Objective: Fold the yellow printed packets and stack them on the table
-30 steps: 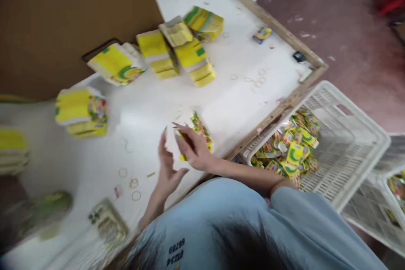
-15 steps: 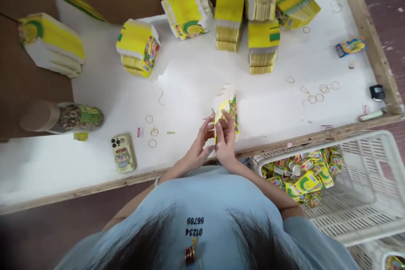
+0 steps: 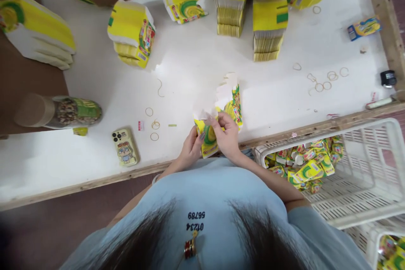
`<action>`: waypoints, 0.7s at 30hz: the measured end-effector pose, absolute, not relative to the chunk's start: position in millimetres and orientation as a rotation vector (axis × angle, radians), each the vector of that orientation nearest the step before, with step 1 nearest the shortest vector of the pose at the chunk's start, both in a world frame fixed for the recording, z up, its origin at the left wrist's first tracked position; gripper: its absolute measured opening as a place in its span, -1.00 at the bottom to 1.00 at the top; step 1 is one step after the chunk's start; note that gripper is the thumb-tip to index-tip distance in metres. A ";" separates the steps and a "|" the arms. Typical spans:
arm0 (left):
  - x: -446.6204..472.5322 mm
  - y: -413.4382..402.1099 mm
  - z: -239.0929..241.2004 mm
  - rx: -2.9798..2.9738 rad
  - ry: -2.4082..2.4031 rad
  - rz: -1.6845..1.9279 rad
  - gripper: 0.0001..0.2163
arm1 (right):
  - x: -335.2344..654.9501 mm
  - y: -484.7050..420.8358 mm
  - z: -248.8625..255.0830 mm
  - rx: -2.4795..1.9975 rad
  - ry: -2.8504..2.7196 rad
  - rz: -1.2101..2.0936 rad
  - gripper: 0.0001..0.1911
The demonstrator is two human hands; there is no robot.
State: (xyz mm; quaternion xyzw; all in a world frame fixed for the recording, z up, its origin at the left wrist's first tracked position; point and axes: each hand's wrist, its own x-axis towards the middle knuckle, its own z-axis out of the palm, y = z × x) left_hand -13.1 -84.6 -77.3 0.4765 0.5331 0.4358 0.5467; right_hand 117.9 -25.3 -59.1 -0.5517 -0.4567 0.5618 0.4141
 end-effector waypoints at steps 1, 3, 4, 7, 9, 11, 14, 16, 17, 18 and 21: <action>-13.1 -87.6 -77.5 1.110 1.248 1.023 -0.52 | 120.1 -28.4 -61.5 -1.405 -1.117 1.435 -0.60; -12.7 -93.2 -77.5 1.083 1.213 1.010 -0.51 | 126.2 -35.1 -67.3 -1.414 -1.085 1.485 -0.58; -12.6 -95.6 -77.3 1.072 1.198 1.004 -0.51 | 129.7 -38.2 -70.3 -1.402 -1.085 1.512 -0.56; -12.9 -100.4 -75.8 1.052 1.191 0.988 -0.51 | 139.7 -44.5 -76.7 -1.348 -1.140 1.569 -0.60; -13.4 -101.5 -74.1 1.031 1.216 0.978 -0.50 | 144.2 -46.1 -77.7 -1.353 -1.198 1.550 -0.64; -13.5 -101.0 -72.3 1.018 1.236 0.962 -0.49 | 146.7 -46.6 -76.4 -1.359 -1.247 1.526 -0.66; -12.0 -99.6 -71.5 1.010 1.212 0.973 -0.47 | 148.5 -48.2 -74.1 -1.351 -1.319 1.450 -0.71; -10.9 -99.4 -73.0 0.987 1.189 1.037 -0.44 | 149.6 -50.4 -74.3 -1.369 -1.361 1.325 -0.74; -11.0 -99.7 -74.1 0.976 1.175 1.076 -0.39 | 150.3 -51.5 -75.0 -1.381 -1.379 1.249 -0.75; -11.8 -100.1 -75.1 0.971 1.163 1.107 -0.33 | 151.2 -52.2 -75.7 -1.383 -1.392 1.191 -0.76; -19.3 -101.4 -74.3 1.004 1.161 1.048 -0.29 | 156.0 -50.8 -75.9 -1.321 -1.398 1.265 -0.71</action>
